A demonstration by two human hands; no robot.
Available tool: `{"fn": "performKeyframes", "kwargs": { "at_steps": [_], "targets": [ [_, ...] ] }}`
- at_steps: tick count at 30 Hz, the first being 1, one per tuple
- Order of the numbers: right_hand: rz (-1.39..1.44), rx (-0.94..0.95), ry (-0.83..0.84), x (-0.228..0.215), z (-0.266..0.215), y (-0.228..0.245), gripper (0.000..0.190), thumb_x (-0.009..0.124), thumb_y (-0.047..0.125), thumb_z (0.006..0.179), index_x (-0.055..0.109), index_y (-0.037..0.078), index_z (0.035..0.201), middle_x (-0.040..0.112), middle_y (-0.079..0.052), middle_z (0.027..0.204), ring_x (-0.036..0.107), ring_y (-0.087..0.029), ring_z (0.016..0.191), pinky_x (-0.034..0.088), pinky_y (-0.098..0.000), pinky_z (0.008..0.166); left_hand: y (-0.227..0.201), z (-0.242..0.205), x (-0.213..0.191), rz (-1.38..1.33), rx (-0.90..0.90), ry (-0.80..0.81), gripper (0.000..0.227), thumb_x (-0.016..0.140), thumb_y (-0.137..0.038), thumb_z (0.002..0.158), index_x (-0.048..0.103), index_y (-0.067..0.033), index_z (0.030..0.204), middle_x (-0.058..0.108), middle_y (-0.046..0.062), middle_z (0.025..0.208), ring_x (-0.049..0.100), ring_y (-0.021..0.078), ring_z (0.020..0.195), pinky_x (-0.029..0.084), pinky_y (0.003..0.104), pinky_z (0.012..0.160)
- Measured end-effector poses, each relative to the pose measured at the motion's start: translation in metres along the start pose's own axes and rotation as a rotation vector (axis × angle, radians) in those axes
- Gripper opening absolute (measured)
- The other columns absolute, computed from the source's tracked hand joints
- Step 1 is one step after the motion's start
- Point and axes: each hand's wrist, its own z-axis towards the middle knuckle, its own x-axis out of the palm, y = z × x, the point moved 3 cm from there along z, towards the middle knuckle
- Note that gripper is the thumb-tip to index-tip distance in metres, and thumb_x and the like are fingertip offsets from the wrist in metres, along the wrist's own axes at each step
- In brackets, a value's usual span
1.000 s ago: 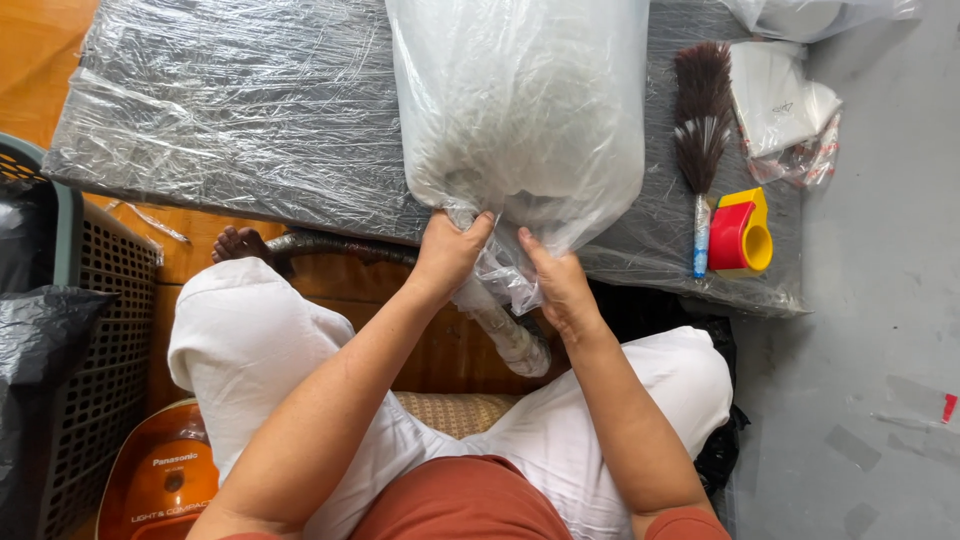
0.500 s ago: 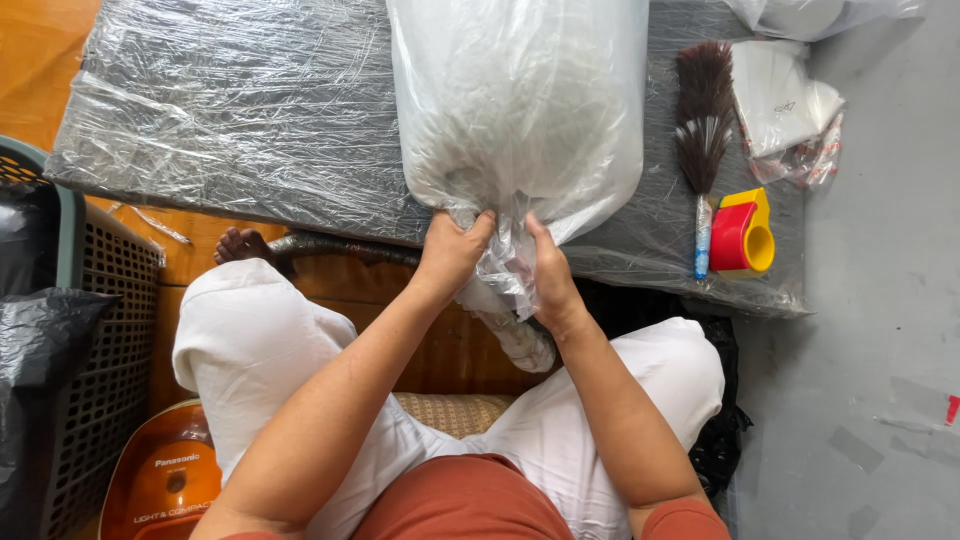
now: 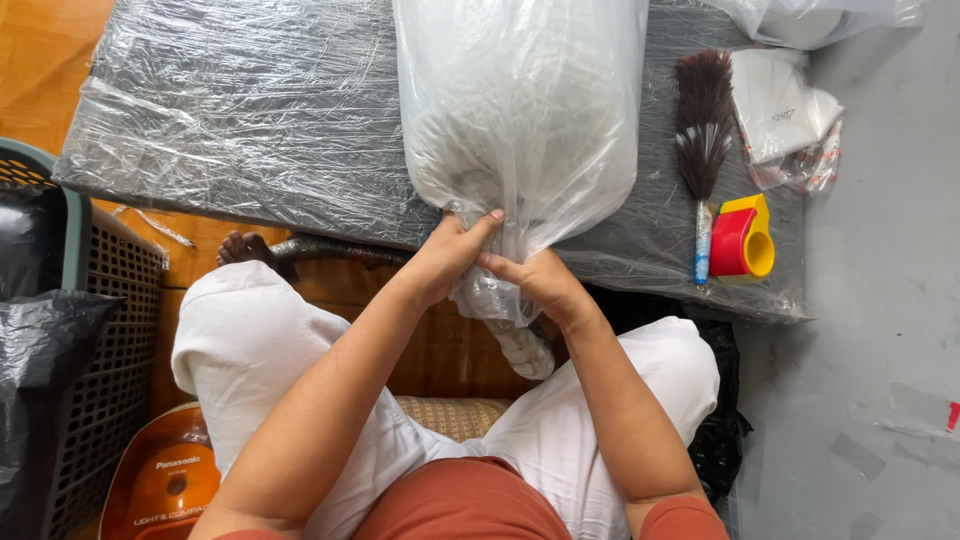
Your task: The person places a pillow into a plastic bag, brushes the surface, and then uses a vacuum cleaner hose to remove the air. The person seals the bag by hand and presses the pillow to ensure it is compact.
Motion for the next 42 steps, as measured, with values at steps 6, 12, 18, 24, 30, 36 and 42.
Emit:
{"fn": "performKeyframes", "kwargs": {
  "at_steps": [6, 12, 18, 24, 30, 36, 42],
  "targets": [
    [0.051, -0.02, 0.042, 0.002, 0.01, -0.008, 0.077, 0.088, 0.02, 0.08, 0.055, -0.003, 0.146, 0.063, -0.017, 0.138, 0.057, -0.021, 0.121, 0.049, -0.0448, 0.107, -0.01, -0.005, 0.001, 0.272, -0.07, -0.061, 0.09, 0.061, -0.065, 0.087, 0.053, 0.009, 0.136, 0.066, 0.034, 0.123, 0.063, 0.0428, 0.125, 0.048, 0.057, 0.105],
    [0.047, -0.004, -0.014, 0.017, 0.005, 0.011, 0.068, 0.08, 0.023, 0.088, 0.054, -0.007, 0.143, 0.063, -0.022, 0.139, 0.059, -0.025, 0.128, 0.045, -0.048, 0.113, -0.022, -0.012, 0.015, 0.345, -0.024, -0.021, 0.094, 0.053, -0.065, 0.088, 0.048, 0.0105, 0.143, 0.055, 0.035, 0.141, 0.05, 0.0453, 0.138, 0.038, 0.056, 0.115],
    [-0.046, -0.034, -0.052, 0.018, -0.001, 0.014, 0.058, 0.075, 0.024, 0.091, 0.06, -0.008, 0.137, 0.065, -0.029, 0.134, 0.06, -0.031, 0.128, 0.047, -0.0506, 0.111, -0.009, -0.001, 0.001, 0.678, 0.013, -0.116, 0.103, 0.047, -0.076, 0.09, 0.046, 0.0141, 0.141, 0.046, 0.027, 0.148, 0.044, 0.0414, 0.142, 0.029, 0.053, 0.119],
    [0.004, -0.03, -0.103, 0.018, -0.002, 0.016, 0.066, 0.07, 0.033, 0.094, 0.054, -0.006, 0.144, 0.06, -0.029, 0.14, 0.056, -0.035, 0.134, 0.045, -0.0509, 0.112, -0.022, -0.025, 0.01, 0.713, 0.119, -0.124, 0.096, 0.042, -0.068, 0.096, 0.032, 0.0102, 0.149, 0.042, 0.033, 0.149, 0.044, 0.0462, 0.141, 0.038, 0.054, 0.115],
    [0.048, -0.016, -0.127, 0.024, -0.008, 0.03, 0.066, 0.066, 0.04, 0.097, 0.055, -0.003, 0.146, 0.06, -0.025, 0.144, 0.057, -0.03, 0.134, 0.045, -0.0501, 0.112, -0.004, -0.044, -0.001, 0.524, 0.289, -0.267, 0.058, 0.046, -0.05, 0.103, 0.048, 0.0036, 0.124, 0.06, 0.031, 0.119, 0.061, 0.0505, 0.115, 0.051, 0.056, 0.096],
    [0.159, 0.168, -0.189, 0.023, 0.009, -0.004, 0.065, 0.073, 0.02, 0.081, 0.061, -0.004, 0.141, 0.064, -0.019, 0.135, 0.06, -0.023, 0.118, 0.049, -0.0473, 0.103, 0.035, -0.033, -0.009, 0.631, 0.702, -0.468, 0.03, 0.049, -0.029, 0.108, 0.045, -0.0017, 0.12, 0.053, 0.018, 0.1, 0.061, 0.0438, 0.098, 0.054, 0.049, 0.08],
    [0.335, 0.316, -0.23, 0.009, 0.037, -0.07, 0.065, 0.081, 0.02, 0.075, 0.065, -0.004, 0.133, 0.071, -0.02, 0.115, 0.067, -0.027, 0.094, 0.059, -0.0508, 0.073, 0.053, -0.024, -0.004, 0.797, 0.76, -0.483, 0.028, 0.039, -0.026, 0.111, 0.054, -0.0027, 0.117, 0.05, 0.012, 0.095, 0.062, 0.0395, 0.095, 0.056, 0.049, 0.072]
  ]
}}
